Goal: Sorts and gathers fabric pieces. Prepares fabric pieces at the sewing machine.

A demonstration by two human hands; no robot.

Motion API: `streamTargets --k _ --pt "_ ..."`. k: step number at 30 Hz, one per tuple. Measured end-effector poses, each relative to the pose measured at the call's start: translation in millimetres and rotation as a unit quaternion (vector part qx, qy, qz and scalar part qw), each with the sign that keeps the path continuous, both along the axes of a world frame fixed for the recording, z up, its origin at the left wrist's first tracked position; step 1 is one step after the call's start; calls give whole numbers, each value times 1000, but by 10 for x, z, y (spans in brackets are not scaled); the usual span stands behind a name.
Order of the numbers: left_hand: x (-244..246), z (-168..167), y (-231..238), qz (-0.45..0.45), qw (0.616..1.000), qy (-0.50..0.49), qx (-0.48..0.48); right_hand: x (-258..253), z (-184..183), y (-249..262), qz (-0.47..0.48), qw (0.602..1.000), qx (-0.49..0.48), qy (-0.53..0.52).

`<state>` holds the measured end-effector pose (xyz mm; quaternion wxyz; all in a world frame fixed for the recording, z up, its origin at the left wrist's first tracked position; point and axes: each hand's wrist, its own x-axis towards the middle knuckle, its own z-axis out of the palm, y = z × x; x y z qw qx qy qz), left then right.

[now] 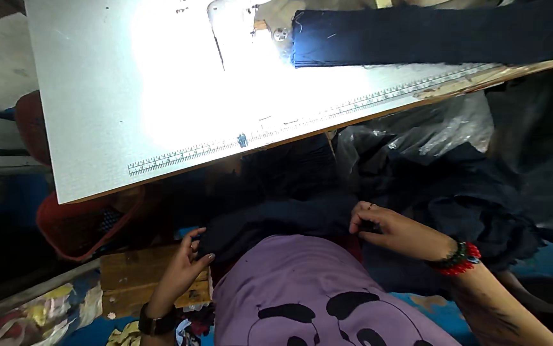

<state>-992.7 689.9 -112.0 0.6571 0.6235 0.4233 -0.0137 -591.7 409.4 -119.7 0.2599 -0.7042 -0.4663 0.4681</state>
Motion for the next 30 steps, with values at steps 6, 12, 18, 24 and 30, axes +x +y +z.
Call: streamTargets --k 6,12,18,24,30 --pt "31 -10 14 17 1000 -11 -6 17 -6 -9 -79 997 -6 6" --pt "16 -4 33 15 999 -7 -38 68 87 1 -90 994 -27 55" --pt "116 -99 108 4 987 77 137 72 48 63 -44 997 -68 11" --pt "816 -237 443 -39 942 80 324 95 12 423 -66 989 -35 -130" --pt "1516 -524 812 -197 915 165 310 309 -289 1226 -224 934 -25 -276"
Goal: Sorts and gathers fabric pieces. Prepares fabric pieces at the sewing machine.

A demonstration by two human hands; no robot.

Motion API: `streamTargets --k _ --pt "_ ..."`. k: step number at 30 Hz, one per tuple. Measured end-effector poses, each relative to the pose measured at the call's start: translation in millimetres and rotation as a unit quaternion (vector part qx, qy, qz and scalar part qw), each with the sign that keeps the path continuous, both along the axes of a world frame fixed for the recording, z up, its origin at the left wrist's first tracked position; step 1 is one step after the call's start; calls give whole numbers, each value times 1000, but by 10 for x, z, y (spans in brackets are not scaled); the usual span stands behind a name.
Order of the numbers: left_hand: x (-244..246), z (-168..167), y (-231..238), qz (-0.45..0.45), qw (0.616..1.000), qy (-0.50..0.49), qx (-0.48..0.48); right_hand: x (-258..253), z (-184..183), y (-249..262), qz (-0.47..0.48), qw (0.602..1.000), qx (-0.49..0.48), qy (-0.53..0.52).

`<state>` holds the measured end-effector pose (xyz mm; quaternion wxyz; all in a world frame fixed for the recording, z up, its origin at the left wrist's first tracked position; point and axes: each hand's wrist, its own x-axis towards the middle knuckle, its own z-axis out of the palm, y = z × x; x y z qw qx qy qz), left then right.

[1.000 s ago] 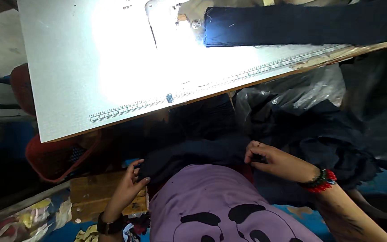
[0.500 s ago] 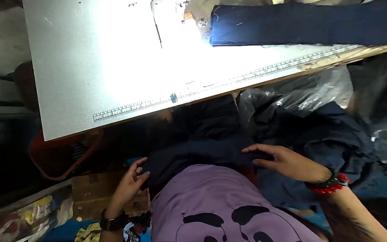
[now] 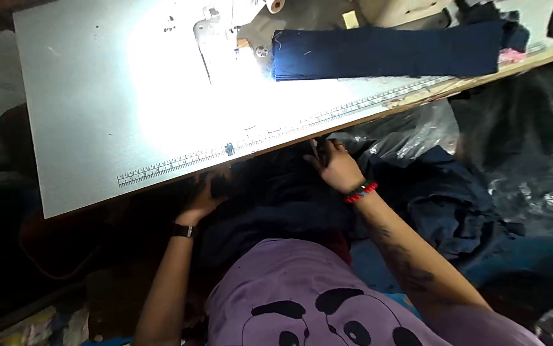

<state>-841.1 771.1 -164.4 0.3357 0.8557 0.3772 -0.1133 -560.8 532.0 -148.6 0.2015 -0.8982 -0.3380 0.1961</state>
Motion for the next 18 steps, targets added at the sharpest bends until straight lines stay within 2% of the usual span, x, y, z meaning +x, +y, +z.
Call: streamTargets --k 4,7,9,13,16,18 --pt "-11 27 29 -11 999 12 -30 0 -223 254 -5 998 49 40" --pt "-308 222 -108 80 987 -104 -93 -60 -98 141 41 986 157 46" --pt "-594 449 -210 159 955 -218 -126 -92 79 -85 53 969 235 47" --pt "-930 957 -343 238 839 -457 -174 -102 555 -393 21 918 380 115" --pt "-853 1224 -349 309 782 -509 -185 -164 741 -241 -9 886 434 165" --pt "-815 1263 -272 328 791 -484 -179 -193 747 -90 -24 881 438 180"
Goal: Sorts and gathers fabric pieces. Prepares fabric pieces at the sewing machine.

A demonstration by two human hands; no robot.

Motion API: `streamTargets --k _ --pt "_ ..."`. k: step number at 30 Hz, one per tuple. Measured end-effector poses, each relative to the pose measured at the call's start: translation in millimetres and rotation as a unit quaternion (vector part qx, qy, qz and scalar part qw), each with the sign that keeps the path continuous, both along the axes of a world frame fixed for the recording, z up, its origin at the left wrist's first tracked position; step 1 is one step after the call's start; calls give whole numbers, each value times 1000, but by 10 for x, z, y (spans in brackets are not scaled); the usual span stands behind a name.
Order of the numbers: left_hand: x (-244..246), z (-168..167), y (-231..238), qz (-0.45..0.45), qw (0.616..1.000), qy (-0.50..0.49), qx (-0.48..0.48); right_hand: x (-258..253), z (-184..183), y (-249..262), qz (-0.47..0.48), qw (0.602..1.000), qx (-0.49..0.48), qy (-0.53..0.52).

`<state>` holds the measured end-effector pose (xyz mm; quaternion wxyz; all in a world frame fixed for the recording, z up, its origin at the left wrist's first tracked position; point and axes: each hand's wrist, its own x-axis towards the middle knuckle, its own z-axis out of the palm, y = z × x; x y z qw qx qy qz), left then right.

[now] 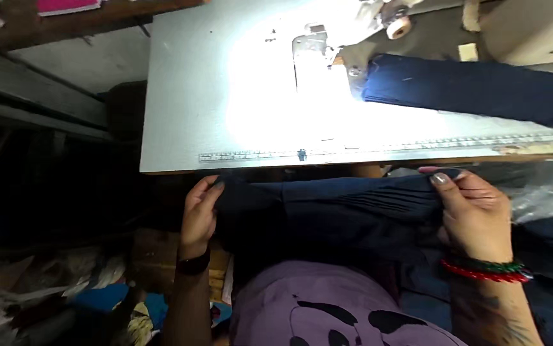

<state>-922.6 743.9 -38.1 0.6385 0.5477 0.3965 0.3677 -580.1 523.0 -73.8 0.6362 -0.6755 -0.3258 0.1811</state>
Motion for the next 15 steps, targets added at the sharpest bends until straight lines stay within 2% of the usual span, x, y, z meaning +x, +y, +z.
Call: streamTargets --k 4,7,11,13,15 --pt "26 28 53 -80 991 97 50 -53 -25 182 -20 1000 -18 -8" --pt "30 -13 78 -64 981 121 139 -15 -32 195 -26 998 -32 -47" --pt "40 -47 107 -51 972 125 194 -31 -76 168 -32 985 -88 -144" --pt "10 -50 68 -89 963 100 236 -53 -71 84 -43 984 -81 -154" --pt "-126 162 14 -146 951 55 266 -85 119 -66 -37 986 -39 -156"
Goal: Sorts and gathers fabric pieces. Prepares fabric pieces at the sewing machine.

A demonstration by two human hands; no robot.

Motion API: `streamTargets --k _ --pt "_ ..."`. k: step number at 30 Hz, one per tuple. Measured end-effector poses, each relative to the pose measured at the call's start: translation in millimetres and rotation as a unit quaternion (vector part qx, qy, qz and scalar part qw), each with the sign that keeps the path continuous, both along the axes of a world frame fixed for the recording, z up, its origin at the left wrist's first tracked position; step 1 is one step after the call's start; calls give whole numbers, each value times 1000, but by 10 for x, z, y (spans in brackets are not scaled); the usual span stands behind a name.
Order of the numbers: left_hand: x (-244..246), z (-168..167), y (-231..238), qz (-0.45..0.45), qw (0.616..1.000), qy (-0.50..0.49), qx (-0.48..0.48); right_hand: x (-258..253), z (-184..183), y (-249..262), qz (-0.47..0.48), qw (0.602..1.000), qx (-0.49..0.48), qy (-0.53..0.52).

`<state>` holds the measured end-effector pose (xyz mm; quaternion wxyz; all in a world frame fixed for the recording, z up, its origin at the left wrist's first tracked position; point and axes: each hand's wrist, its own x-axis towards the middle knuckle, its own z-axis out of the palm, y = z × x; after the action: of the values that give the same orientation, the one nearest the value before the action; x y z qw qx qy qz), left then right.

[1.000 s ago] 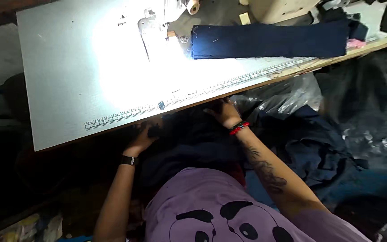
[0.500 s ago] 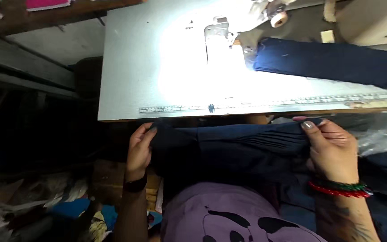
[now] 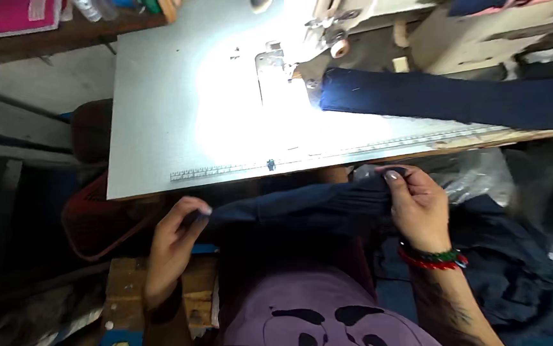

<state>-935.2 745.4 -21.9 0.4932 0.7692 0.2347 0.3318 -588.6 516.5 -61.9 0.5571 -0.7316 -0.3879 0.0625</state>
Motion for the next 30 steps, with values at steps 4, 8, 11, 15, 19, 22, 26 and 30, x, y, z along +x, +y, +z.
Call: streamTargets --k 4,8,11,15,19,22,26,30 --pt "-247 718 17 -26 998 -59 14 50 757 -186 35 996 47 -65" --pt "233 581 315 144 984 105 26 191 639 357 28 967 -131 -218" --pt "472 349 394 164 981 89 -53 76 365 485 34 971 -126 -202" --pt "532 304 254 146 983 69 -89 -472 151 360 181 974 -129 -40" --pt "618 360 158 108 990 82 -47 -947 -104 535 316 900 -301 2" --pt "649 420 98 104 991 72 -43 -1150 -517 849 356 856 -375 -22" --pt "598 441 37 128 988 71 -47 -1278 -1020 1141 394 823 -407 -39" --pt "350 445 139 183 977 106 -19 -1095 -900 1025 451 817 -353 -66"
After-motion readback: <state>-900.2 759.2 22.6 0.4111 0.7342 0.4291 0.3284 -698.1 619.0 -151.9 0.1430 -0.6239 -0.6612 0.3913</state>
